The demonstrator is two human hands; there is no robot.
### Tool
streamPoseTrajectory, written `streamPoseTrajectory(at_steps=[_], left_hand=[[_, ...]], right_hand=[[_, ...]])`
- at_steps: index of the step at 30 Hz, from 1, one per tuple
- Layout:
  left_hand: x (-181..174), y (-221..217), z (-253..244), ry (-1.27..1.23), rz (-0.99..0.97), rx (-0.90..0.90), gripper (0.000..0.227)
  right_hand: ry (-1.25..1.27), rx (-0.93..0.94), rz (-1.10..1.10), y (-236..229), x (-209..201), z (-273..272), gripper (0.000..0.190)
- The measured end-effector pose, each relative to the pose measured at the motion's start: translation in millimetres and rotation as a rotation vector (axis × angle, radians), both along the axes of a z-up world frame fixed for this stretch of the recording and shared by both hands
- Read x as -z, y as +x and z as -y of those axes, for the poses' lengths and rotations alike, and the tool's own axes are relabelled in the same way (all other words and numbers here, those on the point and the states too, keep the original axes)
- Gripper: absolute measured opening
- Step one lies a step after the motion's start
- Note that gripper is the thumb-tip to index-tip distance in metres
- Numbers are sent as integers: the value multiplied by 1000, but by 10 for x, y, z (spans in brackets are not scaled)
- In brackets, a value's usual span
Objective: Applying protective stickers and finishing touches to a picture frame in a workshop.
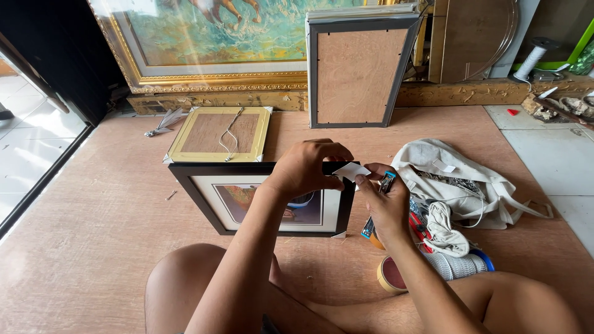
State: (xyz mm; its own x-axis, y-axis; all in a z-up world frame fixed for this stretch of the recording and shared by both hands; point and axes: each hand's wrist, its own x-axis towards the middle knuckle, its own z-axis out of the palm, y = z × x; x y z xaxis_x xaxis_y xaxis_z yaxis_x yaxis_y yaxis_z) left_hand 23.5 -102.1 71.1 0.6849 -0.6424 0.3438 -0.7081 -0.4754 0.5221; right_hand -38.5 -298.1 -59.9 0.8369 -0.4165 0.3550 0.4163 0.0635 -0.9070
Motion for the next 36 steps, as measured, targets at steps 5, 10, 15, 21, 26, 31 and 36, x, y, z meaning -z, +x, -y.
streamPoseTrajectory(at_steps=[5,10,15,21,26,31,36], left_hand=[[-58,-37,-1,69,-41,-20,56],[-81,-69,10,77,-36,-46,51],[63,63,35,50,-41,-85,31],[111,107,48,-20,-78,-54,24],[152,154,2,-61,-56,-26,25],[135,110,21,-47,-19,-45,25],[31,-3,60,0,-28,-105,27]], right_hand=[[28,15,-2,6,22,-4,43],[44,27,-13,-50,-48,-40,44],[62,36,-31,-87,-99,-60,43],[62,27,-21,-70,-100,-41,39],[29,49,-1,-50,-79,-19,35],[41,56,1,-69,-86,-36,35],[39,71,-10,-38,-64,-16,35]])
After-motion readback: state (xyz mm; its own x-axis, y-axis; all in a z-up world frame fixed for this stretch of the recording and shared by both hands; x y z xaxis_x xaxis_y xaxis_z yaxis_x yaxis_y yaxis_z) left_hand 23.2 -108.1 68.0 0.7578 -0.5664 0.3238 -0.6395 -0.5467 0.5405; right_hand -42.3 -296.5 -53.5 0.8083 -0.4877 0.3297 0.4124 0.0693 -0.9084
